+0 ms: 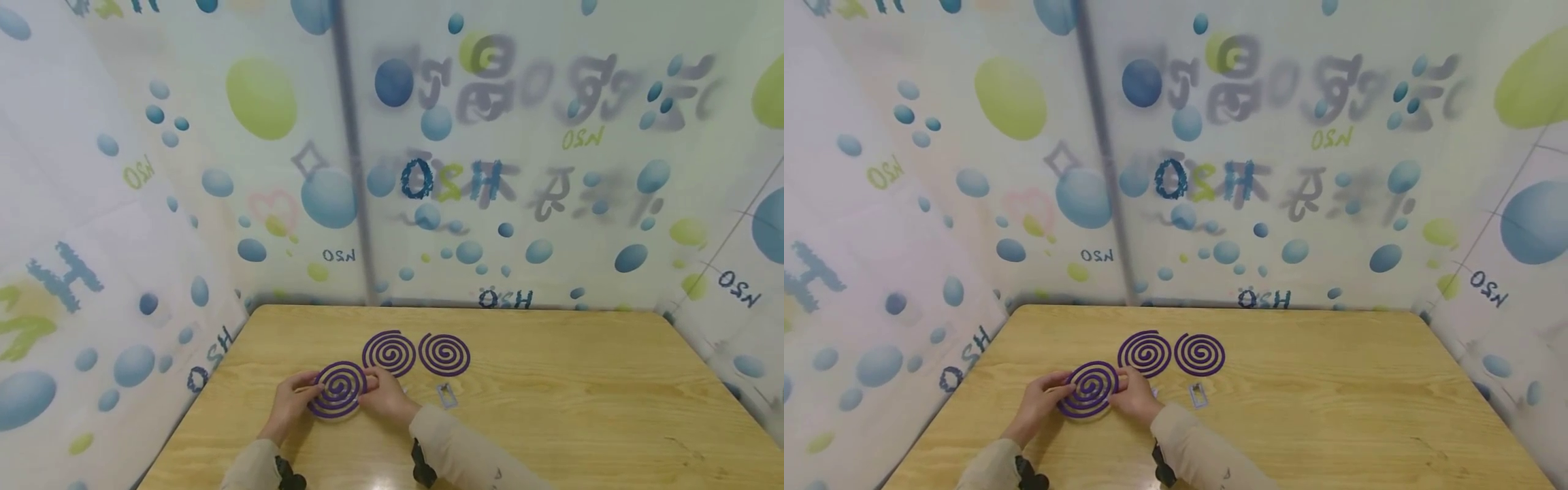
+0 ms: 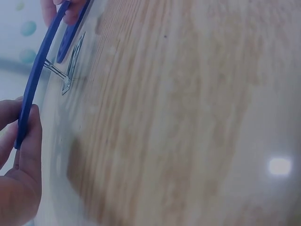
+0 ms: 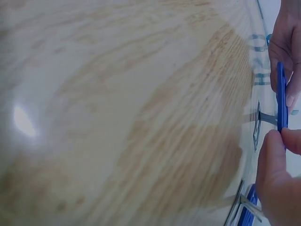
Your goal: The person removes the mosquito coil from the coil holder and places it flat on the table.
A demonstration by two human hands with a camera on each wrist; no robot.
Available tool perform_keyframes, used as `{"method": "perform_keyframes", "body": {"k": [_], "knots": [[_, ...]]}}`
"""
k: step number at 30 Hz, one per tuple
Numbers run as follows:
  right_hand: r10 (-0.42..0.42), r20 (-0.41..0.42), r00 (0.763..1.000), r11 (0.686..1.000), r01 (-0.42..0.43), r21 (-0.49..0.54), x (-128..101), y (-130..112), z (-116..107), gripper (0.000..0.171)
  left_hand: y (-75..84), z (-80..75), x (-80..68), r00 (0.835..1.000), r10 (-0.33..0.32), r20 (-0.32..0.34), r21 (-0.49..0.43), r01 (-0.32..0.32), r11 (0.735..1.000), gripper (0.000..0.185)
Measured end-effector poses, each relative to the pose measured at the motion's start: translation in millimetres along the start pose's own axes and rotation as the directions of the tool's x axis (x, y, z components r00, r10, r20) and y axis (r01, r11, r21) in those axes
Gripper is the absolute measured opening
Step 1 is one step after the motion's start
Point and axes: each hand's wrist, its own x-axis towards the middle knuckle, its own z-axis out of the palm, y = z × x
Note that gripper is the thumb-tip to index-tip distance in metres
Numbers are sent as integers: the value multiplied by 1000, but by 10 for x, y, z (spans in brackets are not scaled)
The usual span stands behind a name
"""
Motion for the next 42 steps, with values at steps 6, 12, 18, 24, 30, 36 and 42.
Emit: {"method": "perform_keyframes", "body": {"k": [6,12,18,24,30,36,42], "knots": [[11,6,1000,1000,-10,-2,-47,2,-24,56,-1,29,-6,1000,-12,17,-17,12,1000,30],[11,33,999,996,-14,85,-77,-21,-18,58,8,29,-6,999,-14,40,-10,15,1000,31],[24,55,998,993,-30,110,-84,-8,-5,52,20,25,-22,998,-21,60,-21,23,1000,32],[29,47,998,992,-35,121,-78,18,-1,51,50,36,-42,997,-47,68,-38,49,998,33],[50,47,998,991,-55,125,-52,62,9,51,74,39,-69,996,-65,66,-67,70,995,34],[34,36,999,989,-39,141,-30,96,30,52,78,39,-72,995,-76,64,-72,80,994,34],[23,32,999,987,-27,156,-71,27,26,52,57,36,-77,994,-91,66,-69,95,993,34]]}}
